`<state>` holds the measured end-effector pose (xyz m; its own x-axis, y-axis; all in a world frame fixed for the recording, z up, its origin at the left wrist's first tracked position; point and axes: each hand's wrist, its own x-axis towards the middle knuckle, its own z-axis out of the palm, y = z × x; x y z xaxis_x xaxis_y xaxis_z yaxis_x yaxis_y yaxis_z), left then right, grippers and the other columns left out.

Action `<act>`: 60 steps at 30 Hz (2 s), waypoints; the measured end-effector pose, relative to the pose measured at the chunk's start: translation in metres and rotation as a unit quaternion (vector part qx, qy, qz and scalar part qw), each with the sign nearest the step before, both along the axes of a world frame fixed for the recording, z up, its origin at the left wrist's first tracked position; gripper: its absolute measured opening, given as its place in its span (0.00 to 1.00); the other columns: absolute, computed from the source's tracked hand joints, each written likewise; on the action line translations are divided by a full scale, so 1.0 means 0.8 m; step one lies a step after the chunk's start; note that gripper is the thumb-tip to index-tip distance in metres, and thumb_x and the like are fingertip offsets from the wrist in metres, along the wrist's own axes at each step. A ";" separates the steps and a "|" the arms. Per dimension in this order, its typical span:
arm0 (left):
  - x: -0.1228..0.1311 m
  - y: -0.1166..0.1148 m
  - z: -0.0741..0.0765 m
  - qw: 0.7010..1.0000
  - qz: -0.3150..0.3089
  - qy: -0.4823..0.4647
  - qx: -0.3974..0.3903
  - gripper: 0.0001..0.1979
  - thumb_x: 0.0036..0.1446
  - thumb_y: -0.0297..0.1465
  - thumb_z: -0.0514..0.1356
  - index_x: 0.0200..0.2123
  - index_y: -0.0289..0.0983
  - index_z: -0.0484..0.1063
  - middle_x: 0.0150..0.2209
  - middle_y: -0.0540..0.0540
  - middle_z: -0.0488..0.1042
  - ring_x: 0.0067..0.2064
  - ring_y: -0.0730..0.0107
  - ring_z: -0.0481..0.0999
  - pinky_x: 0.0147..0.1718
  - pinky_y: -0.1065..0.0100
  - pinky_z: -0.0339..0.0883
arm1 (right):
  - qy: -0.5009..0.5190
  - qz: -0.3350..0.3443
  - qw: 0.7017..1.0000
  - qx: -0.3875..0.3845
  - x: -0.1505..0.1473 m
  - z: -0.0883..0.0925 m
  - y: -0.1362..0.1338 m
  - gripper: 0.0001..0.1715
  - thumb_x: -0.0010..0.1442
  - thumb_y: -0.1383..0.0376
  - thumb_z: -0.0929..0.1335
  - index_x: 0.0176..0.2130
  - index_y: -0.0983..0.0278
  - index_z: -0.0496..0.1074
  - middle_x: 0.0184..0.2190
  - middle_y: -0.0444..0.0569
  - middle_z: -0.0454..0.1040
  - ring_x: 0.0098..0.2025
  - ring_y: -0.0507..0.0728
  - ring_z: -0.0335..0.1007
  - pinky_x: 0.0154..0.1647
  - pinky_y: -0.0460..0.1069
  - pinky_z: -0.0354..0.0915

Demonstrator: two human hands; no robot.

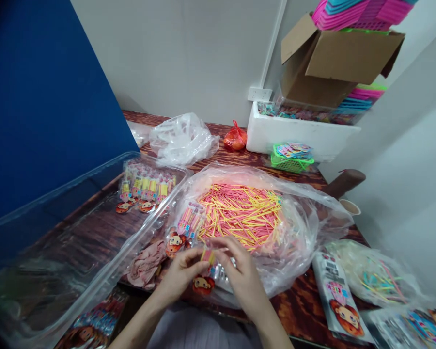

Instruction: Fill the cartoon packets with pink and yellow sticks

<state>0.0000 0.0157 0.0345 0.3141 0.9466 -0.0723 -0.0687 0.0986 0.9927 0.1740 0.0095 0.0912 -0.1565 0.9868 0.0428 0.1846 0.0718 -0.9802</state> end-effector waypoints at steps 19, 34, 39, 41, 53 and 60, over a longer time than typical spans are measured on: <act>-0.051 0.065 -0.006 0.822 0.227 0.424 0.305 0.23 0.63 0.33 0.54 0.61 0.36 0.60 0.61 0.35 0.62 0.62 0.50 0.61 0.59 0.48 0.56 | -0.074 -0.124 0.989 0.003 0.050 -0.067 0.029 0.07 0.59 0.62 0.68 0.35 0.59 0.77 0.32 0.46 0.77 0.37 0.59 0.71 0.40 0.52 0.62; 0.034 -0.004 -0.057 0.835 -0.028 0.430 0.342 0.21 0.58 0.24 0.58 0.55 0.40 0.65 0.57 0.41 0.66 0.58 0.53 0.63 0.55 0.51 0.60 | -0.664 0.005 0.708 0.242 0.095 -0.064 0.136 0.11 0.61 0.73 0.62 0.40 0.67 0.72 0.43 0.60 0.71 0.50 0.66 0.60 0.50 0.57 0.54; 0.035 -0.002 -0.051 0.826 -0.028 0.449 0.339 0.26 0.56 0.23 0.58 0.58 0.42 0.62 0.55 0.42 0.69 0.56 0.55 0.65 0.59 0.46 0.54 | -0.643 0.013 0.731 0.231 0.102 -0.064 0.144 0.11 0.61 0.74 0.61 0.39 0.67 0.71 0.41 0.59 0.73 0.45 0.64 0.63 0.49 0.56 0.54; 0.036 -0.002 -0.049 0.828 -0.029 0.446 0.337 0.27 0.56 0.22 0.58 0.58 0.41 0.62 0.54 0.42 0.69 0.56 0.55 0.65 0.59 0.46 0.53 | -0.626 0.008 0.749 0.219 0.108 -0.063 0.148 0.11 0.62 0.74 0.60 0.39 0.66 0.70 0.39 0.57 0.74 0.43 0.62 0.65 0.47 0.53 0.55; 0.035 0.000 -0.053 0.837 -0.030 0.437 0.328 0.20 0.56 0.24 0.60 0.52 0.39 0.68 0.54 0.42 0.69 0.56 0.55 0.65 0.58 0.48 0.56 | -0.501 -0.066 0.854 0.122 0.145 -0.010 0.178 0.10 0.62 0.65 0.60 0.29 0.61 0.63 0.27 0.48 0.72 0.29 0.56 0.65 0.29 0.47 0.50; 0.035 0.000 -0.051 0.833 -0.025 0.440 0.334 0.20 0.55 0.24 0.60 0.52 0.40 0.68 0.54 0.41 0.69 0.55 0.55 0.66 0.58 0.47 0.57 | -0.402 -0.054 0.911 0.073 0.134 -0.022 0.163 0.12 0.60 0.64 0.61 0.25 0.60 0.59 0.19 0.43 0.67 0.24 0.53 0.61 0.28 0.47 0.51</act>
